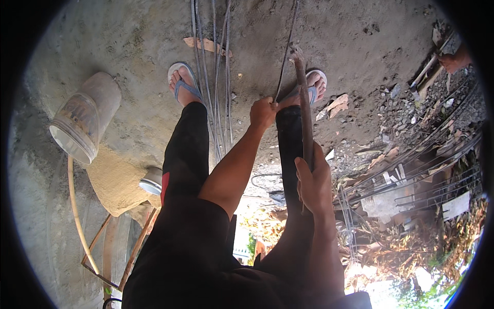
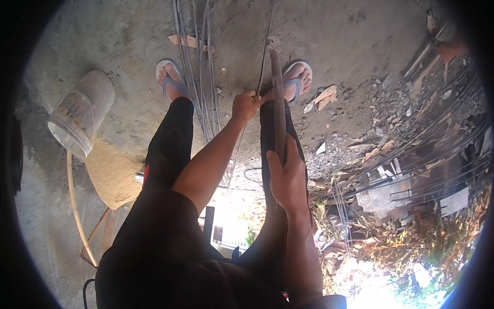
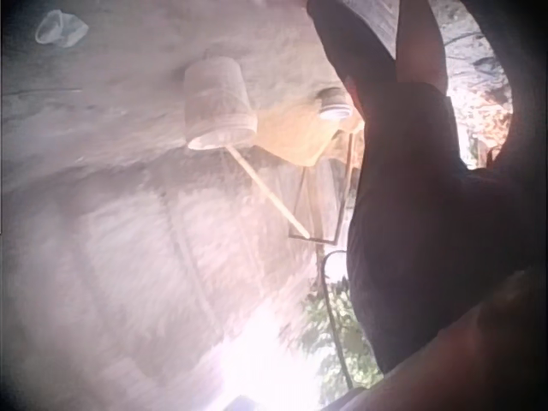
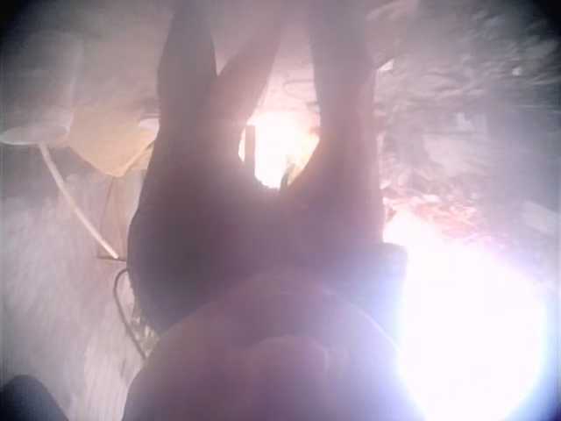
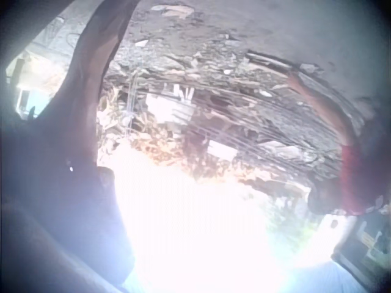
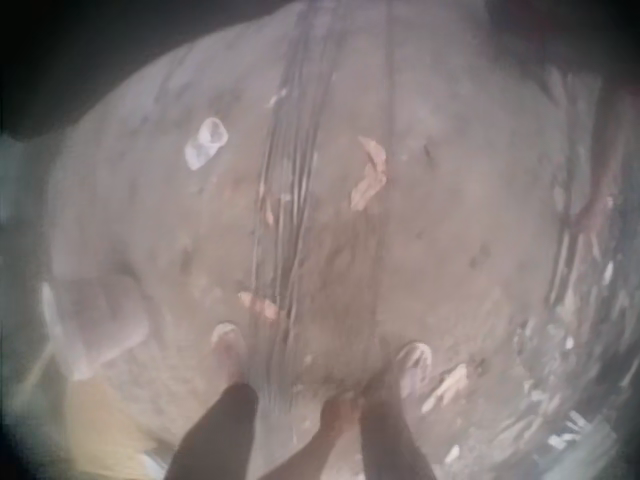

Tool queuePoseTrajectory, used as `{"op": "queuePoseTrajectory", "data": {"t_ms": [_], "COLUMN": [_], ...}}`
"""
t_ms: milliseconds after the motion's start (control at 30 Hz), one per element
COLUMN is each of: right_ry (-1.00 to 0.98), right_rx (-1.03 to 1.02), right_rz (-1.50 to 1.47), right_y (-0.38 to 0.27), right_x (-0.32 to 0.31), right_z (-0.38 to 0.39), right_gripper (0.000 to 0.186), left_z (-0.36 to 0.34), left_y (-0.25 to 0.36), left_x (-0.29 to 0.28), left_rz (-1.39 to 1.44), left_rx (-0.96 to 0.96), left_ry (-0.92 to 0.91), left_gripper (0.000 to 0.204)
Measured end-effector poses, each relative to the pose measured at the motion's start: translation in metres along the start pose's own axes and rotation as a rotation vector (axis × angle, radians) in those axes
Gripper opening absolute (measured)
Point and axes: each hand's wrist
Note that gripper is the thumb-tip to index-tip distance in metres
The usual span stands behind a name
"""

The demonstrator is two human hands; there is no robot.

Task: The person uses a hammer to strike and break long steel rods on a concrete floor. They repeatedly pick up rods, position them, and strike them to create shorter pieces, which are then placed on the ground.

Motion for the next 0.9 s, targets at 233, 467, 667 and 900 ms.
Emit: {"op": "queuePoseTrajectory", "data": {"t_ms": [233,467,667,900], "right_ry": [-0.318,-0.284,-0.325,-0.283], "right_rx": [0.021,0.02,0.073,0.081], "right_rz": [0.246,0.45,0.405,0.523], "right_y": [-0.023,-0.031,-0.05,-0.061], "right_x": [0.022,0.024,0.013,0.032], "right_z": [0.03,0.003,-0.017,-0.022], "right_gripper": [0.048,0.041,0.034,0.037], "left_z": [0.007,0.001,0.001,-0.004], "left_y": [-0.028,-0.025,-0.019,-0.029], "left_x": [-0.052,-0.037,-0.034,-0.049], "left_rz": [0.039,-0.003,0.063,0.071], "left_rx": [0.087,0.116,0.098,0.021], "left_ry": [0.018,0.099,0.107,0.061], "left_gripper": [0.024,0.019,0.015,0.016]}}
Point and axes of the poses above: each hand's wrist, its own z-axis away from the middle knuckle, its own x-axis out of the palm, y = z × x, and after that the axes turned 8 degrees about -x, right-handed
